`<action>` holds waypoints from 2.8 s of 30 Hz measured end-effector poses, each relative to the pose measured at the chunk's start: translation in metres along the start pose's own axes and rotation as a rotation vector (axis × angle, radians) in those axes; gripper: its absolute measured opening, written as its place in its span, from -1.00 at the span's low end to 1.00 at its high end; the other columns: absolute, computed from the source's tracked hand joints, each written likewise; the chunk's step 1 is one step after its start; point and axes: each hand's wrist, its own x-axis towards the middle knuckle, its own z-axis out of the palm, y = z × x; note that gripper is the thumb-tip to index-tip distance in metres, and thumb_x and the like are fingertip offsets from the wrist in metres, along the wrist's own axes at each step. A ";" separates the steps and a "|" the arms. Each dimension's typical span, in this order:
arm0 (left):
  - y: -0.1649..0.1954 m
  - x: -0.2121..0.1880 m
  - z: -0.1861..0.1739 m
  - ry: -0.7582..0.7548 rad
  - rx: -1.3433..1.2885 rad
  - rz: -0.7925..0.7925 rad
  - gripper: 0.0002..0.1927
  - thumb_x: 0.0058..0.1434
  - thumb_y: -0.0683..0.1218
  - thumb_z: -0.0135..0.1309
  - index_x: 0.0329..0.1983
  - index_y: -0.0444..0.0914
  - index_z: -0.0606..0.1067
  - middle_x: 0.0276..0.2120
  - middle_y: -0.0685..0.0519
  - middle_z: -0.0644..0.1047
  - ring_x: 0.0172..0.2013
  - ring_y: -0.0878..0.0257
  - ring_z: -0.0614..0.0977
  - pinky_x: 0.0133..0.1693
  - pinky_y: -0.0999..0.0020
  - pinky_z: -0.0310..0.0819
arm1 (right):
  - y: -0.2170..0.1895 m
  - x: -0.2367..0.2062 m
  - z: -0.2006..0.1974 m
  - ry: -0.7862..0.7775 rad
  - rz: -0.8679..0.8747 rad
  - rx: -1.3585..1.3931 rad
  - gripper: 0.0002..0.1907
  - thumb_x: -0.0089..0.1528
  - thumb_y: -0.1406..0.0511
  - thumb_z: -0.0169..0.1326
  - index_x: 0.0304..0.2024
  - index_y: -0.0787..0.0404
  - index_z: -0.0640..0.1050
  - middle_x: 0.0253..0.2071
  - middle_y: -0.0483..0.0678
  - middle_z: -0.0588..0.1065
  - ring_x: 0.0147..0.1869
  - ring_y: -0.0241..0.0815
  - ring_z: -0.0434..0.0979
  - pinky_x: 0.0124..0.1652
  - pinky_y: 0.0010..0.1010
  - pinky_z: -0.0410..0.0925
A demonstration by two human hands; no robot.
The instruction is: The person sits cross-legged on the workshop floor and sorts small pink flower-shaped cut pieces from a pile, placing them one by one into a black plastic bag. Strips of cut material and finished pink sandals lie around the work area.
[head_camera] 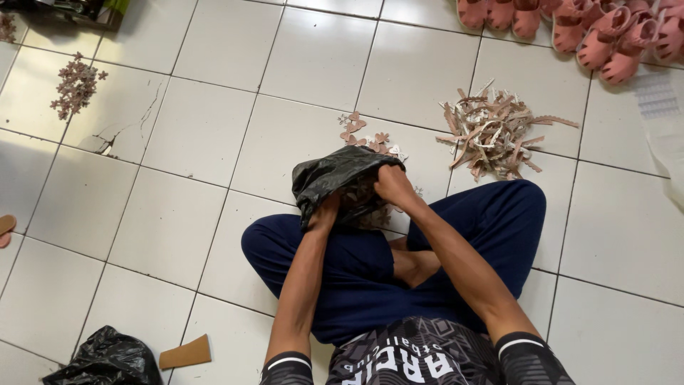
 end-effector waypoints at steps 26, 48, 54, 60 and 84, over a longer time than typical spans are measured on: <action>0.084 -0.033 -0.059 -0.398 -1.940 -0.496 -0.49 0.48 -0.03 -0.31 0.38 -0.37 0.35 0.02 -0.02 0.58 -0.06 0.25 0.59 0.00 0.30 0.53 | 0.007 -0.071 -0.051 -0.368 -0.067 0.915 -0.64 0.41 0.22 -0.13 0.20 0.20 0.45 -0.44 -0.22 0.40 -0.47 -0.42 0.26 -0.47 -0.54 0.22; -0.003 0.026 -0.040 -0.094 -1.112 -0.934 -0.26 0.37 0.38 -0.05 -0.21 -0.46 0.49 -0.38 -0.10 0.53 -0.38 0.14 0.55 -0.35 0.17 0.39 | 0.160 -0.040 -0.138 0.766 -0.005 -0.185 -0.05 0.07 0.04 0.42 0.31 0.47 0.35 0.13 0.34 0.47 0.11 0.26 0.53 0.01 -0.03 0.45; -0.048 0.044 -0.070 0.164 -1.569 -0.832 -0.53 0.32 0.24 -0.01 -0.04 -0.21 0.57 -0.21 0.07 0.65 -0.22 0.24 0.68 -0.21 0.18 0.64 | 0.117 -0.029 -0.053 0.178 0.065 0.130 -0.37 0.12 0.10 0.35 0.15 0.24 0.50 -0.02 0.11 0.57 -0.11 0.02 0.63 -0.11 -0.18 0.48; -0.034 0.002 -0.073 -0.049 -0.662 -0.380 -0.44 0.47 0.28 -0.06 -0.14 -0.34 0.51 -0.30 -0.08 0.52 -0.26 0.03 0.59 -0.15 0.14 0.51 | 0.010 -0.053 0.011 0.601 -0.093 0.694 -0.83 0.34 0.27 0.21 -0.14 0.27 0.62 -0.20 0.03 0.61 -0.17 -0.15 0.64 -0.18 -0.35 0.51; -0.025 -0.055 -0.052 -0.247 -0.152 -0.135 -0.56 0.34 0.12 0.10 -0.06 -0.39 0.49 -0.33 -0.39 0.59 -0.30 -0.38 0.62 -0.22 -0.19 0.52 | -0.004 0.057 0.041 -0.205 -0.123 0.238 -0.72 0.13 0.29 -0.01 -0.35 0.39 0.62 -0.37 0.28 0.58 -0.34 0.13 0.59 -0.31 -0.14 0.40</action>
